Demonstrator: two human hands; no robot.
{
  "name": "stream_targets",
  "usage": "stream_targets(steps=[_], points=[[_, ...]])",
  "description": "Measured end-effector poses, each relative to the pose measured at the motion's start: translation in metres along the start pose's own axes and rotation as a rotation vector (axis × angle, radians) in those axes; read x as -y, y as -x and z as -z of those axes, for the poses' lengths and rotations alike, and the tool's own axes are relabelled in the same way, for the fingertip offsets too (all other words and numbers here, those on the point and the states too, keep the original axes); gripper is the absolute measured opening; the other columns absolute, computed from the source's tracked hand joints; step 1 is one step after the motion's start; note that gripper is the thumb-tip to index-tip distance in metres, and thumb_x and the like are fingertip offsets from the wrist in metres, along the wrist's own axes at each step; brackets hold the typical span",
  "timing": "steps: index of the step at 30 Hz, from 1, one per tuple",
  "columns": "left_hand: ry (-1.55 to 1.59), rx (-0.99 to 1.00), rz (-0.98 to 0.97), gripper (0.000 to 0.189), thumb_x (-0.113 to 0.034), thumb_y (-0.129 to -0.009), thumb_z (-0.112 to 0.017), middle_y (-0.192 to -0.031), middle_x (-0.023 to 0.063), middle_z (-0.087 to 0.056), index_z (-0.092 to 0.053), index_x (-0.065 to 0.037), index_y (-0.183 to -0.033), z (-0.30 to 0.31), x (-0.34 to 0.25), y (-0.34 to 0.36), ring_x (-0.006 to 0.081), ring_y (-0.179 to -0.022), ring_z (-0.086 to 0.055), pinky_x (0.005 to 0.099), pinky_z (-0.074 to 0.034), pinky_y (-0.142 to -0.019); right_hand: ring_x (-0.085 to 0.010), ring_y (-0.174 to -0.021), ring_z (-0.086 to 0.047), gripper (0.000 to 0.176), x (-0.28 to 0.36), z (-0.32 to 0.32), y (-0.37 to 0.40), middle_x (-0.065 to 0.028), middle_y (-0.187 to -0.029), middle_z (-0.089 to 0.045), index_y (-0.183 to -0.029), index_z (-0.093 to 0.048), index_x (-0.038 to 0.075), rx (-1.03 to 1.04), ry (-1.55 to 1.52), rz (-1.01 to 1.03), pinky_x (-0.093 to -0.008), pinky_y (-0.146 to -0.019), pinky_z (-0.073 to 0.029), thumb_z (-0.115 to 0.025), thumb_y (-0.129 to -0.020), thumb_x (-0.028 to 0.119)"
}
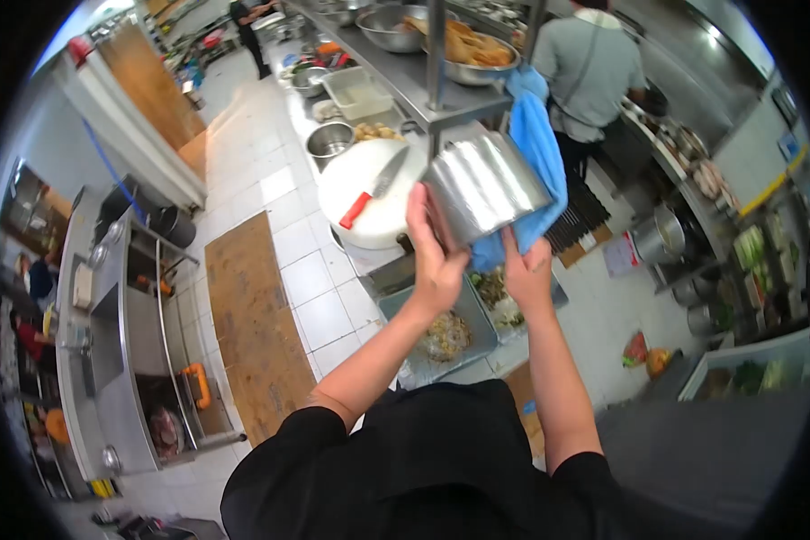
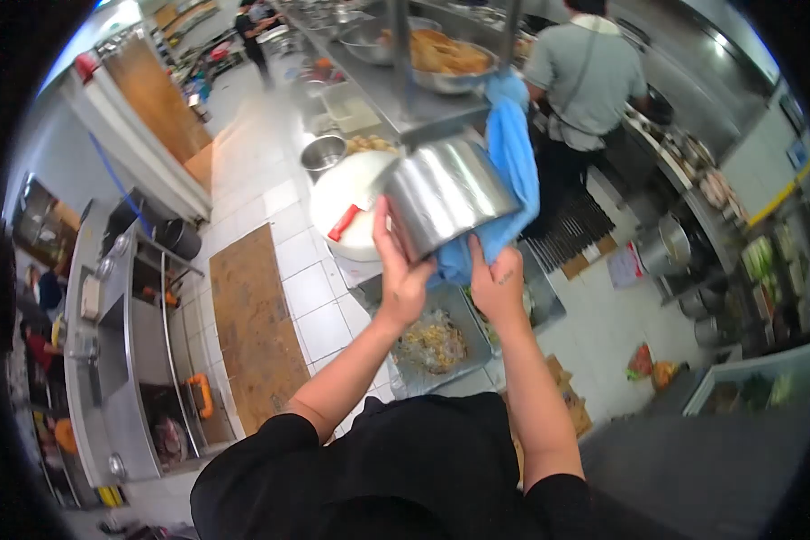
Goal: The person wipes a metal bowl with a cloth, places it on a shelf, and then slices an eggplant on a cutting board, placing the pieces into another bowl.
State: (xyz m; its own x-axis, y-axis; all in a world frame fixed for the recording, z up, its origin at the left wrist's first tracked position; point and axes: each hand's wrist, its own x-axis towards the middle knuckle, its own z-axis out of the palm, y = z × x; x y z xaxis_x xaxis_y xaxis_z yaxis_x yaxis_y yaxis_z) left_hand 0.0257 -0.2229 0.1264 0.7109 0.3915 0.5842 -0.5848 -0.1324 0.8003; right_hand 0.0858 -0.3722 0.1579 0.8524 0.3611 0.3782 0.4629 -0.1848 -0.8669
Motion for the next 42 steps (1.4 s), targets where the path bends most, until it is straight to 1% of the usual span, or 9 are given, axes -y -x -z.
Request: stream_targets(steps=[4,9,12,17,23,29,34,38,42], points=[[-0.087,-0.028,-0.076,0.109,0.002,-0.084,-0.059,-0.176,0.0191,-0.001,0.009,-0.007,-0.169,-0.017,0.023,-0.002,0.0315,-0.164,-0.003,0.0457,-0.005,-0.130,-0.0333,-0.102,-0.074,0.021,-0.032,-0.020,-0.013,-0.0224,-0.108,-0.075,-0.115,-0.071,-0.003,-0.018,-0.142,0.128,-0.0415,-0.089,-0.055,-0.064,-0.100,0.009],[-0.284,-0.107,-0.113,0.133,-0.073,-0.081,-0.078,-0.166,0.0199,-0.012,-0.003,-0.010,-0.171,-0.040,0.011,-0.001,0.0349,-0.156,-0.017,0.0587,-0.022,-0.124,-0.0303,-0.146,-0.049,0.056,-0.072,-0.014,-0.038,-0.0152,-0.157,-0.054,-0.153,-0.052,0.004,0.491,-0.184,0.406,-0.0432,-0.121,-0.036,-0.064,-0.106,0.030],[0.050,-0.273,0.112,0.140,-0.070,-0.080,-0.082,-0.173,0.0179,-0.008,0.005,-0.007,-0.170,-0.068,-0.019,-0.003,0.0323,-0.162,-0.008,0.0471,-0.011,-0.129,-0.0311,-0.149,-0.045,0.053,-0.070,0.004,-0.046,-0.0164,-0.158,-0.052,-0.153,-0.054,0.004,0.702,-0.416,0.360,-0.0448,-0.123,-0.032,-0.057,-0.110,0.033],[0.693,-0.344,0.181,0.124,-0.049,-0.084,-0.088,-0.164,0.0125,-0.032,-0.003,-0.019,-0.170,-0.086,0.019,0.017,0.0252,-0.150,-0.038,0.0456,-0.034,-0.124,-0.0381,-0.151,-0.041,0.053,-0.076,0.030,-0.053,-0.0215,-0.161,-0.046,-0.154,-0.050,0.001,0.954,-0.567,0.626,-0.0479,-0.126,-0.027,-0.048,-0.113,0.034],[0.274,-0.485,0.313,0.124,-0.043,-0.084,-0.090,-0.163,0.0146,-0.032,0.000,-0.026,-0.168,-0.125,-0.055,-0.006,0.0250,-0.145,-0.041,0.0446,-0.038,-0.120,-0.0376,-0.140,-0.052,0.066,-0.074,0.026,-0.098,-0.0221,-0.152,-0.053,-0.155,-0.045,0.002,0.963,-0.215,0.980,-0.0499,-0.117,-0.039,-0.067,-0.096,0.022],[0.539,-0.323,0.078,0.123,-0.037,-0.080,-0.095,-0.158,0.0122,-0.033,-0.007,-0.024,-0.165,-0.100,-0.006,0.015,0.0305,-0.147,-0.038,0.0452,-0.034,-0.122,-0.0272,-0.150,-0.041,0.092,-0.083,0.041,-0.035,-0.0159,-0.164,-0.041,-0.159,-0.039,-0.003,0.983,-1.184,0.126,-0.0444,-0.123,-0.034,-0.043,-0.104,0.071],[0.263,-0.585,0.216,0.116,-0.031,-0.083,-0.091,-0.155,0.0115,-0.033,-0.010,-0.021,-0.164,-0.154,-0.051,0.004,0.0314,-0.144,-0.037,0.0460,-0.034,-0.122,-0.0301,-0.145,-0.048,0.080,-0.096,0.037,-0.093,-0.0205,-0.154,-0.050,-0.157,-0.040,-0.002,1.037,-0.176,0.795,-0.0436,-0.120,-0.037,-0.055,-0.107,0.059],[0.071,-0.613,0.174,0.121,-0.055,-0.079,-0.091,-0.157,0.0129,-0.035,-0.012,-0.023,-0.165,-0.163,-0.039,0.022,0.0280,-0.148,-0.034,0.0434,-0.037,-0.121,-0.0295,-0.141,-0.051,0.082,-0.057,0.082,-0.081,-0.0161,-0.152,-0.053,-0.155,-0.043,0.000,1.216,-1.084,0.008,-0.0438,-0.120,-0.038,-0.036,-0.109,0.067],[-0.207,-0.637,-0.132,0.160,-0.071,-0.062,-0.094,-0.171,0.0159,-0.017,0.009,-0.010,-0.169,-0.155,-0.032,0.020,0.0326,-0.160,-0.018,0.0463,-0.018,-0.129,-0.0273,-0.142,-0.048,0.082,-0.097,0.074,-0.060,-0.0148,-0.155,-0.049,-0.156,-0.040,-0.002,1.166,-1.045,0.279,-0.0429,-0.121,-0.036,-0.024,-0.112,0.064]])
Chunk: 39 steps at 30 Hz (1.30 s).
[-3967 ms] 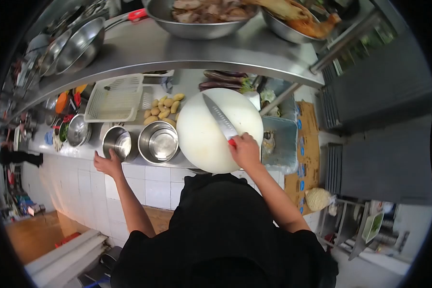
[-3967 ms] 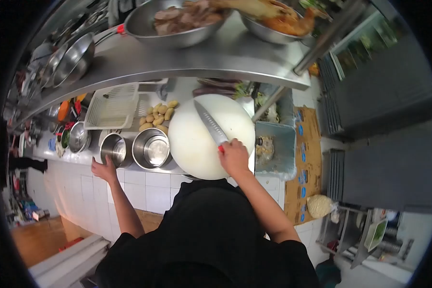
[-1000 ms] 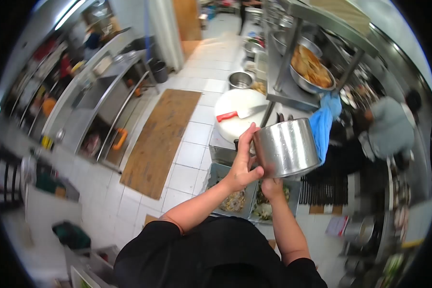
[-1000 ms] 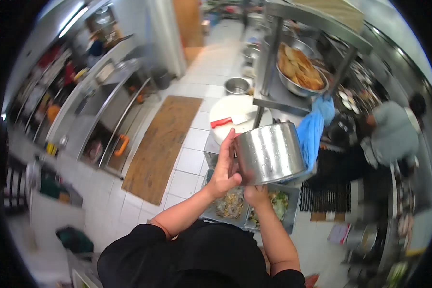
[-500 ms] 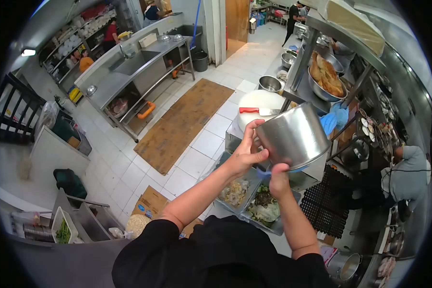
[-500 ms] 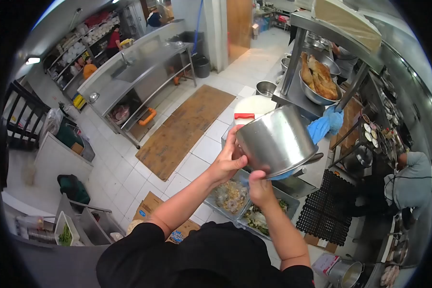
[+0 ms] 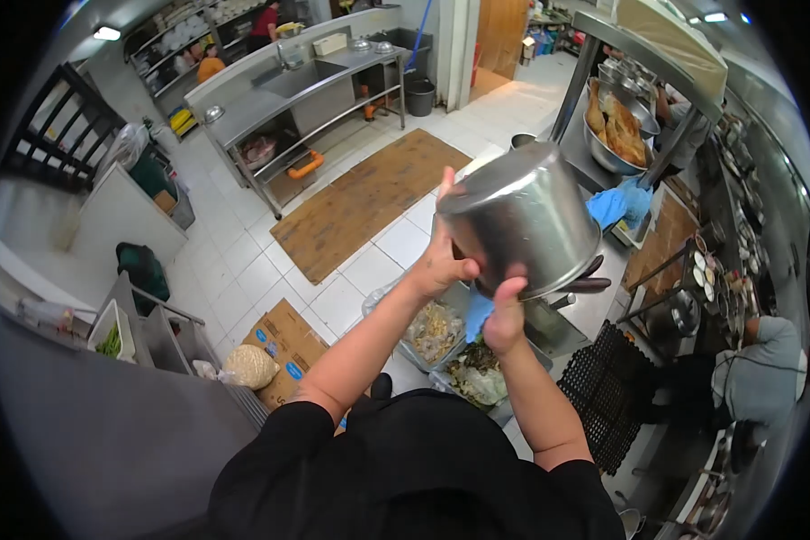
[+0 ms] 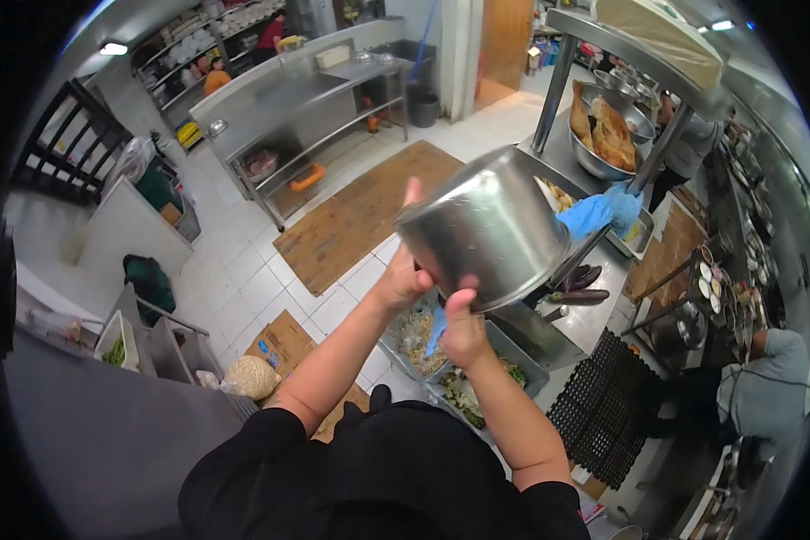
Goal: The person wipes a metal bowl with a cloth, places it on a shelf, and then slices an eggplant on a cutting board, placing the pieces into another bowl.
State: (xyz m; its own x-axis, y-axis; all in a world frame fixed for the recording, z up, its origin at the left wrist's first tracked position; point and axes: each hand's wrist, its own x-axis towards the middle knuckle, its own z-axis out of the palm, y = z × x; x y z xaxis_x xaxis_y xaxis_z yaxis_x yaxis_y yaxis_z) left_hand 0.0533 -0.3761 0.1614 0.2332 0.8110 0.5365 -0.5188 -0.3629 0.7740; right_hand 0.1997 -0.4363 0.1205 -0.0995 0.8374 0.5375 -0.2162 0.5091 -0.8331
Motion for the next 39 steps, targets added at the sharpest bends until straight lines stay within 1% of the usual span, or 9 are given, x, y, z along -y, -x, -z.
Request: stream_targets(steps=[8,10,14,19,22,25,30,36,39], points=[[0.234,-0.146,0.028,0.141,-0.066,-0.060,-0.098,-0.162,0.0125,-0.033,-0.013,-0.021,-0.163,-0.045,-0.012,0.017,0.0292,-0.152,-0.031,0.0462,-0.027,-0.126,-0.0314,-0.153,-0.035,0.088,0.072,-0.023,-0.007,-0.0167,-0.163,-0.041,-0.159,-0.040,-0.002,0.123,-0.287,-0.022,-0.0454,-0.126,-0.026,-0.024,-0.109,0.069],[0.339,-0.144,0.026,0.128,-0.060,-0.069,-0.096,-0.160,0.0119,-0.034,-0.016,-0.020,-0.161,-0.060,-0.018,0.020,0.0276,-0.150,-0.035,0.0452,-0.029,-0.125,-0.0378,-0.154,-0.034,0.073,0.021,-0.026,-0.003,-0.0207,-0.164,-0.038,-0.154,-0.048,0.002,0.061,0.441,0.427,-0.0504,-0.127,-0.021,-0.041,-0.110,0.060],[0.016,-0.240,0.363,0.104,-0.041,-0.086,-0.086,-0.156,0.0115,-0.036,-0.018,-0.021,-0.162,-0.074,-0.046,0.021,0.0292,-0.146,-0.037,0.0444,-0.040,-0.119,-0.0403,-0.145,-0.047,0.058,-0.005,0.042,-0.032,-0.0225,-0.154,-0.050,-0.152,-0.049,0.003,0.418,0.607,0.028,-0.0521,-0.122,-0.032,-0.059,-0.105,0.034],[0.053,0.016,0.306,0.122,-0.060,-0.073,-0.093,-0.154,0.0098,-0.039,-0.020,-0.023,-0.165,-0.024,-0.009,0.022,0.0253,-0.141,-0.045,0.0462,-0.046,-0.115,-0.0320,-0.157,-0.033,0.101,0.041,0.021,0.002,-0.0164,-0.169,-0.036,-0.163,-0.034,-0.002,0.276,-0.192,-0.054,-0.0479,-0.126,-0.027,-0.022,-0.103,0.078],[0.331,0.108,0.384,0.131,-0.067,-0.067,-0.094,-0.152,0.0111,-0.040,-0.017,-0.025,-0.165,-0.028,-0.013,0.020,0.0238,-0.144,-0.041,0.0506,-0.044,-0.116,-0.0346,-0.153,-0.038,0.081,0.016,0.006,0.006,-0.0187,-0.164,-0.042,-0.164,-0.034,0.003,0.281,0.578,0.343,-0.0480,-0.125,-0.029,-0.046,-0.109,0.061],[-0.146,-0.052,0.332,0.130,-0.073,-0.074,-0.087,-0.148,0.0143,-0.042,-0.006,-0.025,-0.164,-0.045,-0.018,0.021,0.0311,-0.137,-0.047,0.0497,-0.048,-0.110,-0.0331,-0.148,-0.045,0.074,-0.009,0.052,-0.035,-0.0182,-0.160,-0.046,-0.162,-0.038,0.005,0.467,0.687,0.157,-0.0476,-0.121,-0.035,-0.056,-0.107,0.051],[-0.094,-0.036,0.308,0.127,-0.080,-0.073,-0.081,-0.156,0.0146,-0.037,-0.018,-0.021,-0.166,-0.031,-0.003,0.027,0.0319,-0.142,-0.045,0.0488,-0.040,-0.118,-0.0300,-0.142,-0.052,0.076,0.038,0.037,-0.005,-0.0169,-0.159,-0.047,-0.158,-0.043,0.001,0.205,-0.186,-0.083,-0.0438,-0.117,-0.043,-0.027,-0.113,0.059],[-0.063,-0.210,0.376,0.117,-0.073,-0.077,-0.084,-0.153,0.0104,-0.040,-0.023,-0.019,-0.162,-0.057,-0.022,0.032,0.0273,-0.142,-0.043,0.0434,-0.041,-0.115,-0.0404,-0.144,-0.046,0.072,0.004,0.042,-0.016,-0.0198,-0.155,-0.049,-0.159,-0.043,0.009,0.405,0.847,0.374,-0.0527,-0.121,-0.032,-0.069,-0.098,0.037],[-0.172,-0.149,0.221,0.115,-0.071,-0.076,-0.086,-0.152,0.0089,-0.041,-0.027,-0.019,-0.160,-0.068,-0.022,0.038,0.0253,-0.140,-0.045,0.0422,-0.043,-0.113,-0.0348,-0.136,-0.054,0.054,0.045,0.031,-0.016,-0.0188,-0.149,-0.056,-0.154,-0.046,0.002,0.279,0.215,-0.119,-0.0491,-0.116,-0.041,-0.057,-0.106,0.025]])
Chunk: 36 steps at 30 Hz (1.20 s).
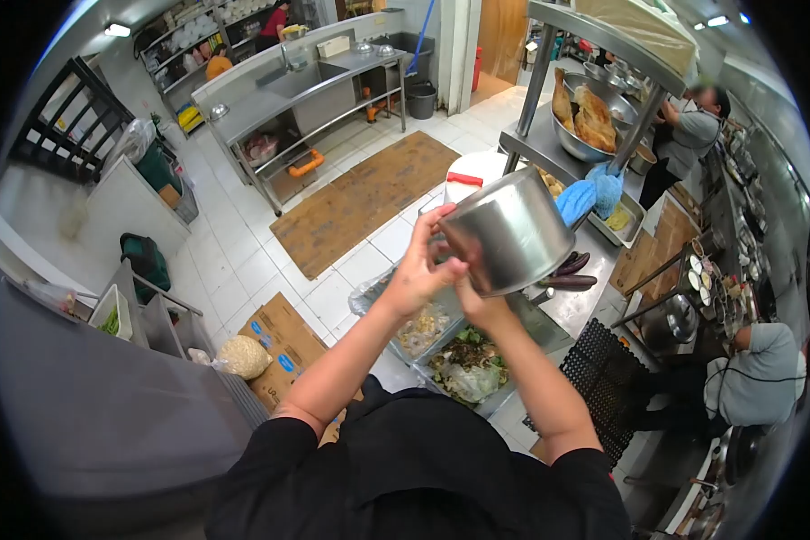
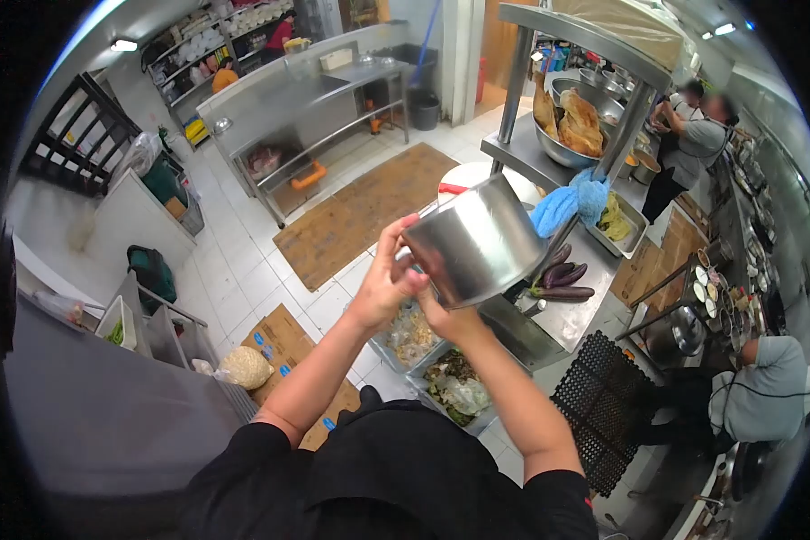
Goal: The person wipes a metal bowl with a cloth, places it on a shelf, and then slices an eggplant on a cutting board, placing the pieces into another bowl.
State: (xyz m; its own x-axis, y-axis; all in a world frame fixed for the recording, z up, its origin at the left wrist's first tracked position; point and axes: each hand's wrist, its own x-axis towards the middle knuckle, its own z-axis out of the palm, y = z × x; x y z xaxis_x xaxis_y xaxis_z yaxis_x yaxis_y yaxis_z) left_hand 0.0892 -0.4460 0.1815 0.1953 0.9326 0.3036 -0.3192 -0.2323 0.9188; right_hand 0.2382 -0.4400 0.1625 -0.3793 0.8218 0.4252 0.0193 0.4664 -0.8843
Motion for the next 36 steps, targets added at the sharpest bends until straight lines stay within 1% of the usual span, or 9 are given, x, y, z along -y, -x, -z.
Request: stream_targets(steps=[5,7,11,15,19,22,25,31,36], points=[[0.582,0.046,0.114,0.108,-0.067,-0.080,-0.084,-0.146,0.0087,-0.050,-0.031,-0.016,-0.159,0.040,0.054,-0.022,0.0237,-0.141,-0.045,0.0432,-0.046,-0.111,-0.0301,-0.144,-0.048,0.064,-0.029,-0.026,0.018,-0.0151,-0.157,-0.051,-0.158,-0.045,0.004,-0.067,-0.178,0.125,-0.0433,-0.116,-0.039,-0.041,-0.114,0.051],[0.413,-0.053,0.155,0.106,-0.068,-0.084,-0.081,-0.146,0.0100,-0.049,-0.030,-0.015,-0.160,0.021,0.013,-0.016,0.0244,-0.141,-0.045,0.0433,-0.046,-0.111,-0.0333,-0.149,-0.043,0.062,-0.026,-0.013,-0.005,-0.0184,-0.160,-0.047,-0.158,-0.042,0.002,0.185,0.726,0.069,-0.0470,-0.121,-0.035,-0.047,-0.113,0.043],[-0.069,-0.090,-0.210,0.100,-0.069,-0.092,-0.072,-0.148,0.0127,-0.048,-0.027,-0.013,-0.162,0.019,0.026,-0.005,0.0239,-0.137,-0.048,0.0408,-0.046,-0.111,-0.0287,-0.136,-0.057,0.055,0.011,-0.011,-0.010,-0.0174,-0.144,-0.061,-0.147,-0.055,0.000,-0.100,-0.445,-0.053,-0.0423,-0.116,-0.041,-0.044,-0.115,0.044],[0.114,-0.271,-0.185,0.100,-0.072,-0.096,-0.063,-0.148,0.0145,-0.048,-0.024,-0.011,-0.164,0.036,0.044,-0.017,0.0247,-0.130,-0.053,0.0409,-0.047,-0.108,-0.0372,-0.136,-0.056,0.059,-0.011,-0.042,0.008,-0.0265,-0.142,-0.060,-0.146,-0.054,-0.006,-0.232,0.478,0.287,-0.0438,-0.119,-0.039,-0.052,-0.110,0.041],[0.068,-0.196,0.074,0.105,-0.072,-0.095,-0.065,-0.150,0.0183,-0.044,-0.018,-0.013,-0.167,0.023,-0.008,-0.017,0.0292,-0.129,-0.054,0.0435,-0.046,-0.110,-0.0422,-0.084,-0.070,0.041,-0.019,0.018,-0.013,-0.0217,-0.086,-0.072,-0.111,-0.073,0.006,0.284,0.696,0.120,-0.0487,-0.078,-0.055,-0.077,-0.087,0.038],[-0.784,0.043,-0.304,0.116,-0.056,-0.090,-0.080,-0.153,0.0226,-0.039,-0.008,-0.018,-0.173,0.023,0.000,-0.010,0.0363,-0.141,-0.042,0.0453,-0.034,-0.121,-0.0444,-0.078,-0.070,0.029,-0.002,0.030,-0.016,-0.0231,-0.080,-0.071,-0.081,-0.072,-0.002,0.475,0.897,-0.144,-0.0514,-0.074,-0.057,-0.075,-0.085,0.027],[-0.571,0.034,-0.138,0.108,-0.045,-0.087,-0.083,-0.153,0.0225,-0.040,-0.021,-0.019,-0.171,0.023,0.000,-0.026,0.0373,-0.147,-0.034,0.0440,-0.026,-0.125,-0.0437,-0.081,-0.072,0.031,0.021,0.010,-0.021,-0.0248,-0.083,-0.072,-0.082,-0.072,-0.004,0.286,0.909,0.185,-0.0513,-0.076,-0.057,-0.077,-0.083,0.027],[-0.530,-0.046,-0.259,0.099,-0.068,-0.092,-0.070,-0.115,0.0085,-0.049,-0.036,-0.013,-0.167,0.051,0.019,-0.040,0.0202,-0.101,-0.045,0.0341,-0.040,-0.096,-0.0430,-0.123,-0.064,0.060,-0.008,0.054,-0.052,-0.0269,-0.127,-0.069,-0.129,-0.067,0.002,0.630,0.591,-0.141,-0.0462,-0.110,-0.046,-0.051,-0.108,0.055],[-0.429,-0.175,-0.282,0.099,-0.066,-0.093,-0.070,-0.137,0.0129,-0.045,-0.032,-0.013,-0.168,0.008,0.055,-0.025,0.0257,-0.123,-0.045,0.0381,-0.034,-0.111,-0.0473,-0.102,-0.071,0.034,-0.057,0.051,-0.077,-0.0259,-0.116,-0.073,-0.123,-0.072,0.001,-0.321,0.889,0.035,-0.0556,-0.091,-0.055,-0.062,-0.098,0.021]])
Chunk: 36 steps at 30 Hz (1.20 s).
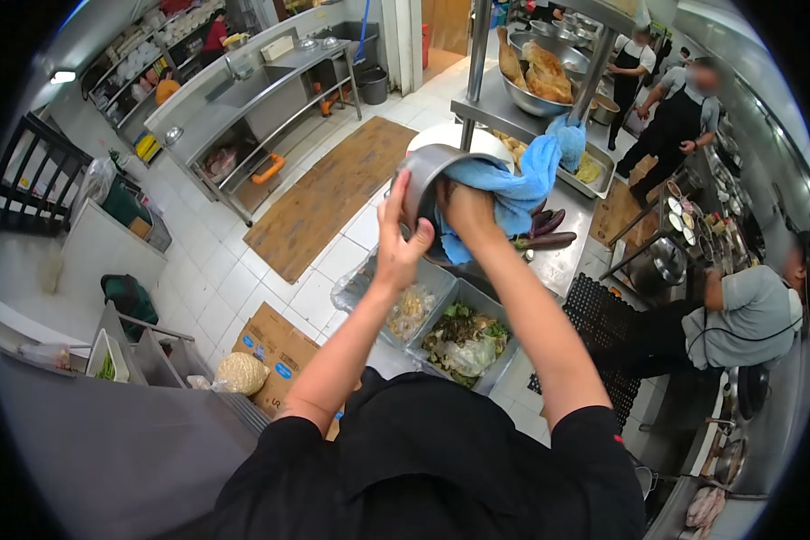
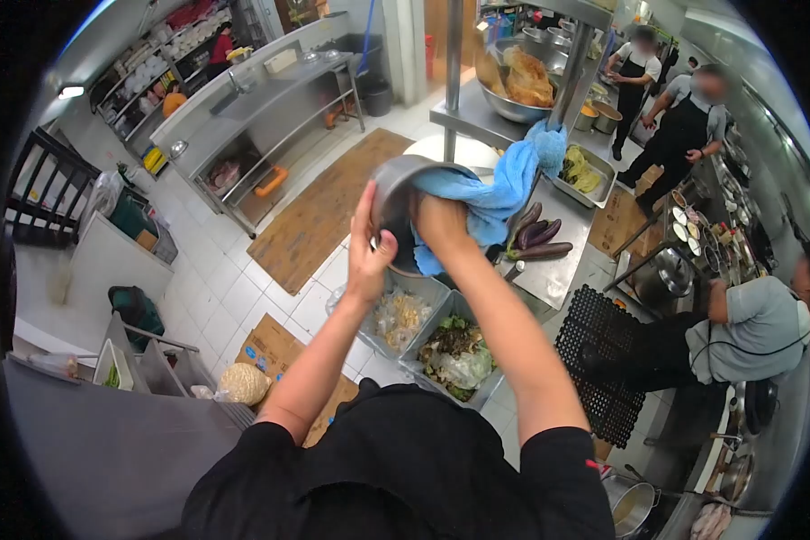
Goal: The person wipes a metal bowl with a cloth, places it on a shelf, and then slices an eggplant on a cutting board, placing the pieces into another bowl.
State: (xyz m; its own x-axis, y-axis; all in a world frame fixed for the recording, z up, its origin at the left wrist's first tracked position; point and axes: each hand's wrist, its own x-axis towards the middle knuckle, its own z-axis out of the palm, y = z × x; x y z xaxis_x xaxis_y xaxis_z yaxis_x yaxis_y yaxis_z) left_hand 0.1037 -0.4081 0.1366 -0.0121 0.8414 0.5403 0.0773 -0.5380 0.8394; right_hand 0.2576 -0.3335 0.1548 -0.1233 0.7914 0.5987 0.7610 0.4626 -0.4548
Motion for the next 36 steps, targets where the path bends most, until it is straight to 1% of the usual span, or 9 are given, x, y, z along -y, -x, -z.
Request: stream_targets(steps=[5,9,17,21,27,29,33,35,36], points=[[0.061,0.127,-0.037,0.097,-0.064,-0.096,-0.068,-0.146,0.0145,-0.043,-0.030,-0.009,-0.168,0.014,0.011,-0.014,0.0287,-0.137,-0.044,0.0423,-0.030,-0.120,-0.0462,-0.132,-0.061,0.051,0.036,-0.007,0.009,-0.0293,-0.135,-0.067,-0.140,-0.062,-0.002,0.430,-0.568,-0.537,-0.0428,-0.107,-0.049,-0.060,-0.098,0.027],[-0.159,0.209,-0.075,0.094,-0.063,-0.093,-0.071,-0.139,0.0160,-0.045,-0.039,-0.012,-0.165,0.041,0.005,-0.036,0.0297,-0.132,-0.045,0.0434,-0.031,-0.118,-0.0449,-0.127,-0.061,0.053,0.002,-0.025,0.015,-0.0281,-0.136,-0.065,-0.140,-0.062,0.002,0.244,0.092,0.272,-0.0513,-0.106,-0.047,-0.065,-0.091,0.022],[0.103,0.262,-0.114,0.096,-0.065,-0.089,-0.076,-0.129,0.0172,-0.042,-0.042,-0.016,-0.164,0.072,0.046,-0.043,0.0298,-0.118,-0.044,0.0426,-0.037,-0.110,-0.0387,-0.121,-0.064,0.027,0.071,-0.053,0.040,-0.0236,-0.120,-0.070,-0.115,-0.067,-0.003,-0.016,-0.309,-0.069,-0.0466,-0.105,-0.049,-0.064,-0.089,0.005],[-0.004,0.388,-0.180,0.093,-0.060,-0.090,-0.078,-0.131,0.0199,-0.041,-0.041,-0.017,-0.164,0.127,0.045,-0.073,0.0334,-0.121,-0.044,0.0426,-0.036,-0.113,-0.0265,-0.102,-0.070,0.025,0.090,0.001,0.047,-0.0122,-0.107,-0.074,-0.117,-0.069,-0.001,0.441,-0.223,-0.370,-0.0408,-0.094,-0.055,-0.068,-0.094,0.010],[0.228,0.362,0.253,0.078,-0.051,-0.101,-0.068,-0.159,0.0194,-0.041,-0.036,-0.021,-0.166,0.225,0.150,-0.104,0.0354,-0.141,-0.048,0.0412,-0.047,-0.110,-0.0188,-0.106,-0.070,0.041,0.057,-0.013,0.170,-0.0087,-0.123,-0.072,-0.135,-0.062,0.002,-0.498,-0.873,-0.902,-0.0360,-0.090,-0.058,-0.071,-0.099,0.020],[0.405,0.329,0.536,0.072,-0.049,-0.106,-0.060,-0.168,0.0146,-0.035,-0.031,-0.025,-0.167,0.271,0.207,-0.109,0.0350,-0.146,-0.047,0.0437,-0.057,-0.100,-0.0164,-0.082,-0.070,0.027,0.019,-0.083,0.250,-0.0065,-0.100,-0.074,-0.115,-0.068,0.012,-1.104,-0.936,-1.154,-0.0312,-0.062,-0.052,-0.070,-0.100,0.034],[0.335,0.084,0.808,0.076,-0.053,-0.105,-0.059,-0.163,0.0155,-0.041,-0.026,-0.027,-0.168,0.383,0.262,-0.127,0.0343,-0.138,-0.056,0.0530,-0.065,-0.074,-0.0285,-0.060,-0.067,0.032,-0.032,-0.215,0.515,-0.0145,-0.076,-0.071,-0.085,-0.073,0.004,0.487,-0.376,-1.746,-0.0443,-0.053,-0.053,-0.065,-0.097,0.032],[0.396,-0.013,0.714,0.074,-0.053,-0.105,-0.058,-0.163,0.0156,-0.041,-0.028,-0.026,-0.167,0.451,0.343,-0.113,0.0364,-0.136,-0.057,0.0514,-0.066,-0.075,-0.0265,-0.093,-0.071,0.028,0.041,-0.241,0.531,-0.0124,-0.101,-0.077,-0.097,-0.081,0.004,0.348,-1.421,-0.916,-0.0388,-0.089,-0.054,-0.078,-0.089,0.030],[0.256,-0.055,0.792,0.074,-0.051,-0.104,-0.058,-0.162,0.0158,-0.042,-0.028,-0.026,-0.167,0.489,0.333,-0.110,0.0373,-0.134,-0.059,0.0519,-0.067,-0.073,-0.0254,-0.094,-0.071,0.029,0.047,-0.264,0.524,-0.0107,-0.100,-0.077,-0.103,-0.081,0.004,0.541,-0.983,-0.920,-0.0381,-0.089,-0.054,-0.079,-0.089,0.029]])
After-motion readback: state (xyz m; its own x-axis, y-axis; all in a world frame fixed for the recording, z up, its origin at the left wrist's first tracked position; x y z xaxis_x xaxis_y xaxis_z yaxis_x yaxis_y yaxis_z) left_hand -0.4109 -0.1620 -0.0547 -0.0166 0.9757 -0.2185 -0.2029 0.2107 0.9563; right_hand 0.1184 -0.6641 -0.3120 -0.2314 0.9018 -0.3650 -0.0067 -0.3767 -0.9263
